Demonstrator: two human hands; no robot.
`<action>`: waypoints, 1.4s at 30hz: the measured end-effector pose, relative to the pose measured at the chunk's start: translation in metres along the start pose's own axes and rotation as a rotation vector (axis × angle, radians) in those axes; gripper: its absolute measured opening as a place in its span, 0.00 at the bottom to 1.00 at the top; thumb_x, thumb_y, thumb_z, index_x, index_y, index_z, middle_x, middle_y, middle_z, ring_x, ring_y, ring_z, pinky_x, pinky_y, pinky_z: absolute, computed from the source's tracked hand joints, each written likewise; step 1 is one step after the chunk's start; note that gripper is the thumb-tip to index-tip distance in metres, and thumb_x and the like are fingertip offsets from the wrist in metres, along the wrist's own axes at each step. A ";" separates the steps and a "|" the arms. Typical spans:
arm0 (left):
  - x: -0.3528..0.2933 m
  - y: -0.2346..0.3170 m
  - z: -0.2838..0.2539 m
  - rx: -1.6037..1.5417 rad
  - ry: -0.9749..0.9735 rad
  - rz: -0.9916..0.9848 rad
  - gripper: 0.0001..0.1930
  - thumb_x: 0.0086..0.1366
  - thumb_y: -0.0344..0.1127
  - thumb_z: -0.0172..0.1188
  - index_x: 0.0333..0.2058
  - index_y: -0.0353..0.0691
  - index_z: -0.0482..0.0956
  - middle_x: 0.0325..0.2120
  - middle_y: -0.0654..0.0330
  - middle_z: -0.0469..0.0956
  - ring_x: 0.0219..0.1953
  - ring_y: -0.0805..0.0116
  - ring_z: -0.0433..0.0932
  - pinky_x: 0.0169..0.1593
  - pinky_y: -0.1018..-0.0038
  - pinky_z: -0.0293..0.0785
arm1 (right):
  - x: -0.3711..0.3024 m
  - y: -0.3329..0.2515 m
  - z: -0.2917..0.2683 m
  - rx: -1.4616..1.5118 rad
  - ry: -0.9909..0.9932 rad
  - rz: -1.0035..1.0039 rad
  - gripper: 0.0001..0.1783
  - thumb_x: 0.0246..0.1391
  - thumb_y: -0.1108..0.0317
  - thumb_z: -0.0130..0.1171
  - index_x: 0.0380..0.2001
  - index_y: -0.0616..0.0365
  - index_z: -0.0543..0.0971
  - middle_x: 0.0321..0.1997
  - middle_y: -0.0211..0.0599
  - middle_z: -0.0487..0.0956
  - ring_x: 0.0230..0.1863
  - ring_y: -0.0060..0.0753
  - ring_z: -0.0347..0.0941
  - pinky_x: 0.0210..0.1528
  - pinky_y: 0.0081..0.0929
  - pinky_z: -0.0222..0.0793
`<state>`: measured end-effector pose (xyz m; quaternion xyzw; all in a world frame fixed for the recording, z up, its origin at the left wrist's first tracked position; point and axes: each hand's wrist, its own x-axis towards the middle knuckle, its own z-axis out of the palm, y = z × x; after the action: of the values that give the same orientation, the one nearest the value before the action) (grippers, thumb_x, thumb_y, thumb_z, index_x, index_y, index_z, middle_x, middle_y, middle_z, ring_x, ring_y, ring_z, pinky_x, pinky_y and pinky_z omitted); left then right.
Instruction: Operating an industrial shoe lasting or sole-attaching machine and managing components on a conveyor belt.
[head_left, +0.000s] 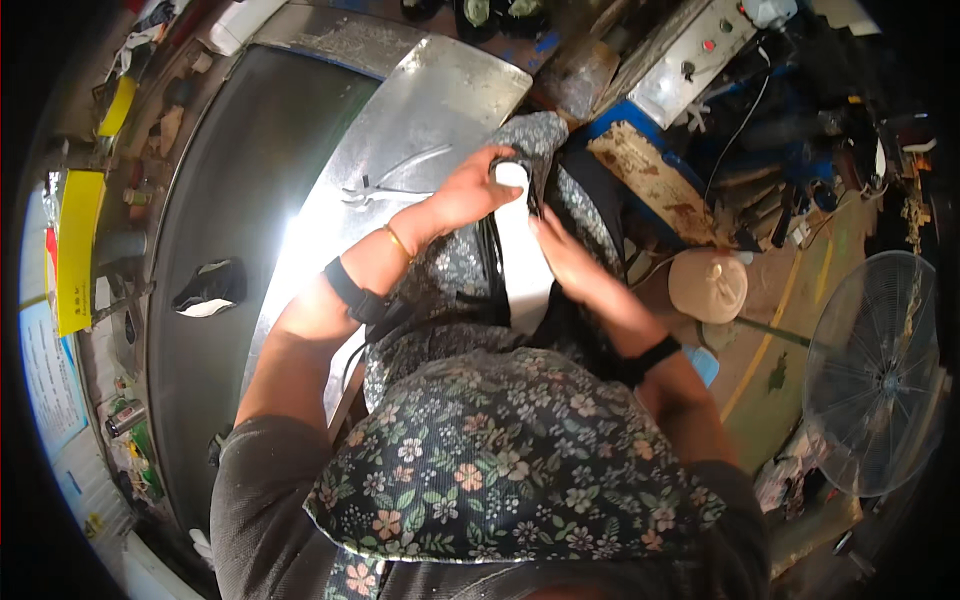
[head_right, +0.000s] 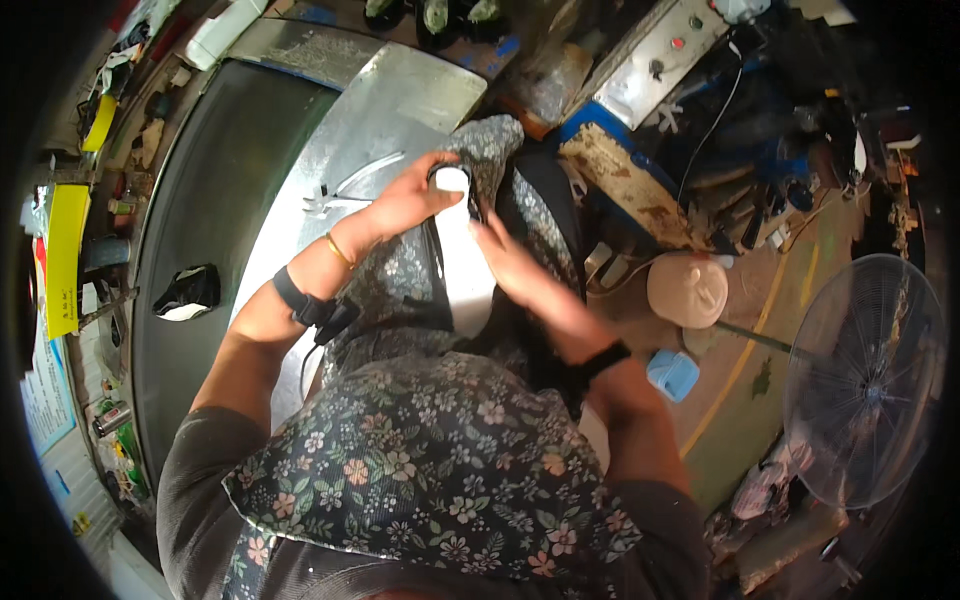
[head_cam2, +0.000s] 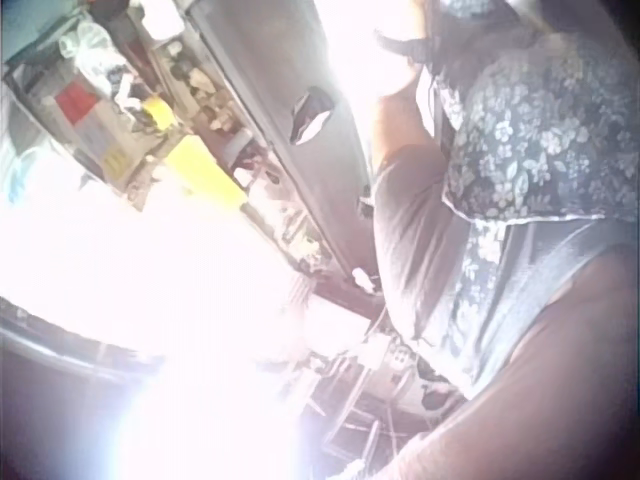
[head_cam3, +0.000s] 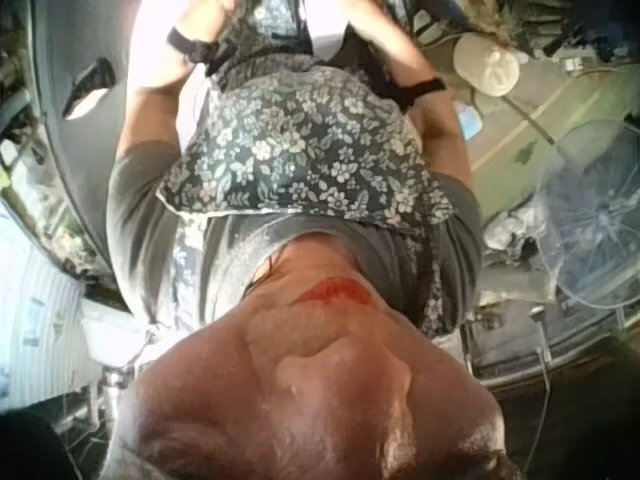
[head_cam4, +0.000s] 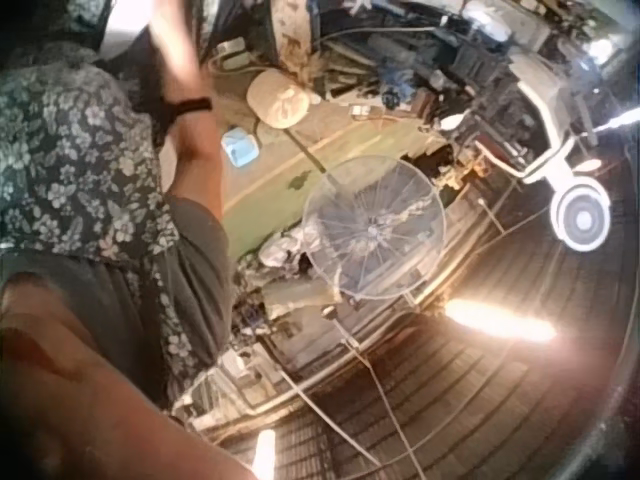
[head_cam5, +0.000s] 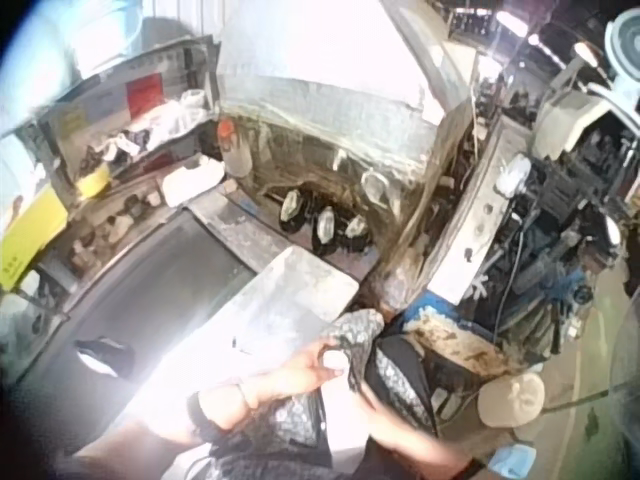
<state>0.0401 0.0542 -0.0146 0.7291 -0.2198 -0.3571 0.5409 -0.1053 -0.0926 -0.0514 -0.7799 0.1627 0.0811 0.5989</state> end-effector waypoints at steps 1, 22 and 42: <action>-0.002 -0.002 -0.002 -0.319 -0.109 0.086 0.33 0.61 0.29 0.61 0.62 0.33 0.58 0.42 0.57 0.76 0.45 0.71 0.74 0.49 0.75 0.71 | -0.003 0.018 0.008 0.390 0.058 -0.046 0.26 0.67 0.59 0.46 0.62 0.64 0.63 0.58 0.52 0.73 0.60 0.44 0.69 0.61 0.34 0.62; -0.053 0.032 0.014 1.090 0.465 -0.142 0.18 0.69 0.41 0.42 0.31 0.37 0.78 0.27 0.50 0.81 0.28 0.51 0.81 0.31 0.58 0.76 | 0.001 -0.092 0.028 -0.085 0.072 0.085 0.36 0.66 0.57 0.43 0.66 0.71 0.48 0.59 0.72 0.66 0.61 0.64 0.65 0.60 0.41 0.61; 0.025 0.021 -0.020 0.436 0.369 -0.295 0.35 0.72 0.60 0.32 0.45 0.29 0.76 0.38 0.40 0.80 0.43 0.46 0.78 0.50 0.57 0.71 | 0.125 -0.062 -0.016 -0.024 0.102 0.080 0.34 0.64 0.39 0.37 0.37 0.62 0.77 0.32 0.46 0.80 0.28 0.43 0.77 0.31 0.38 0.71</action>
<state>0.0728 0.0421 0.0014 0.9044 -0.0813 -0.2379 0.3449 0.0319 -0.1129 -0.0306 -0.7830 0.2232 0.0669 0.5768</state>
